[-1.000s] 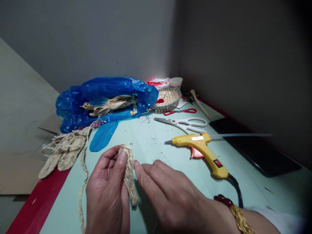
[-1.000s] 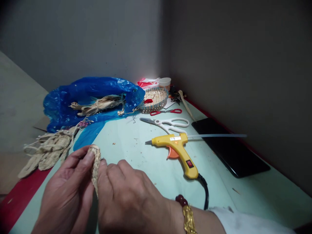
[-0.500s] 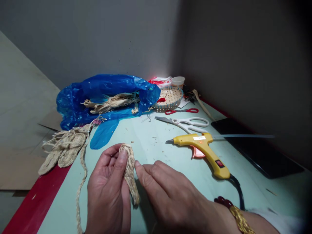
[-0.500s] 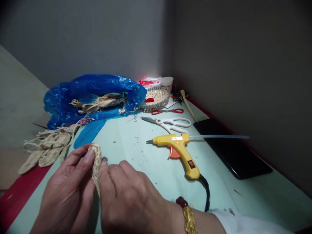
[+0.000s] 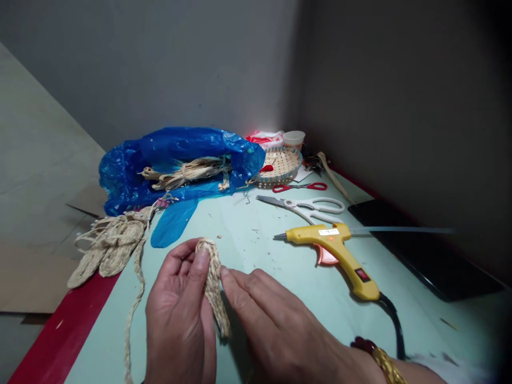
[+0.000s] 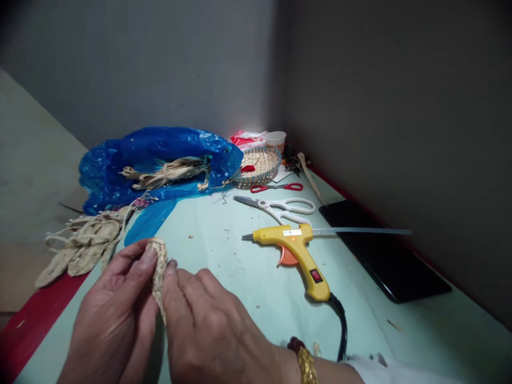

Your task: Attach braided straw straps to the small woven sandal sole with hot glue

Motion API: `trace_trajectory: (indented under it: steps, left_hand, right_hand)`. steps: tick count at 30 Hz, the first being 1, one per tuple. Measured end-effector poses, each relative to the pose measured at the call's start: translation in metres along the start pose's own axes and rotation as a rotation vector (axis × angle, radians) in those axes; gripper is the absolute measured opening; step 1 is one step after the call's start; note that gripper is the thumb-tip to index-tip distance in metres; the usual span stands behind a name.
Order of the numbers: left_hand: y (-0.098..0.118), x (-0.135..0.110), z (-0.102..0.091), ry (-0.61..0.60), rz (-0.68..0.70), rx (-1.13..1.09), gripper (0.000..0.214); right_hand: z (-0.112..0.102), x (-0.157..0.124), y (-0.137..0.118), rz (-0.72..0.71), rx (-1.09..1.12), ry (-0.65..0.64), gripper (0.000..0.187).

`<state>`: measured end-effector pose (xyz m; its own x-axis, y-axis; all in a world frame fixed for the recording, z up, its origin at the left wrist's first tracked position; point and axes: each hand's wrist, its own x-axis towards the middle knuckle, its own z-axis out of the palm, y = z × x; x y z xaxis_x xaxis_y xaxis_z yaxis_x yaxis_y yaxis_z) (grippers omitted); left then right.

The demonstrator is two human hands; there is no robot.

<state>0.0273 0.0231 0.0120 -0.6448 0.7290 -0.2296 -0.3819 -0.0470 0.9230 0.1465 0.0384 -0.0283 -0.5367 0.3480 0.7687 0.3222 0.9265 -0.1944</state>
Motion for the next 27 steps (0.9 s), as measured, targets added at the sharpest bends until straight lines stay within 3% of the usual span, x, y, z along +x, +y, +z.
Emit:
trace_trajectory:
  steps: [6, 11, 19, 22, 27]
  left_hand:
    - [-0.003, 0.002, 0.000, 0.001, 0.018, -0.023, 0.047]
    - [-0.009, 0.005, -0.003, -0.033, 0.069, -0.028, 0.040]
    - [-0.010, 0.004, -0.002, -0.097, 0.018, -0.112, 0.029]
    - [-0.007, 0.004, -0.003, -0.123, 0.003, -0.156, 0.025]
    - [-0.003, 0.020, -0.013, -0.227, 0.015, -0.045, 0.028]
  right_hand:
    - [0.004, -0.006, -0.002, 0.028, -0.055, -0.059, 0.042]
    - [0.018, -0.008, 0.000, 0.001, -0.123, -0.033, 0.039]
    - [0.022, -0.003, 0.008, 0.027, 0.184, -0.008, 0.051]
    - [0.013, 0.002, 0.009, 0.106, 0.344, -0.029, 0.056]
    - [-0.021, 0.018, 0.015, 0.336, 0.491, -0.157, 0.034]
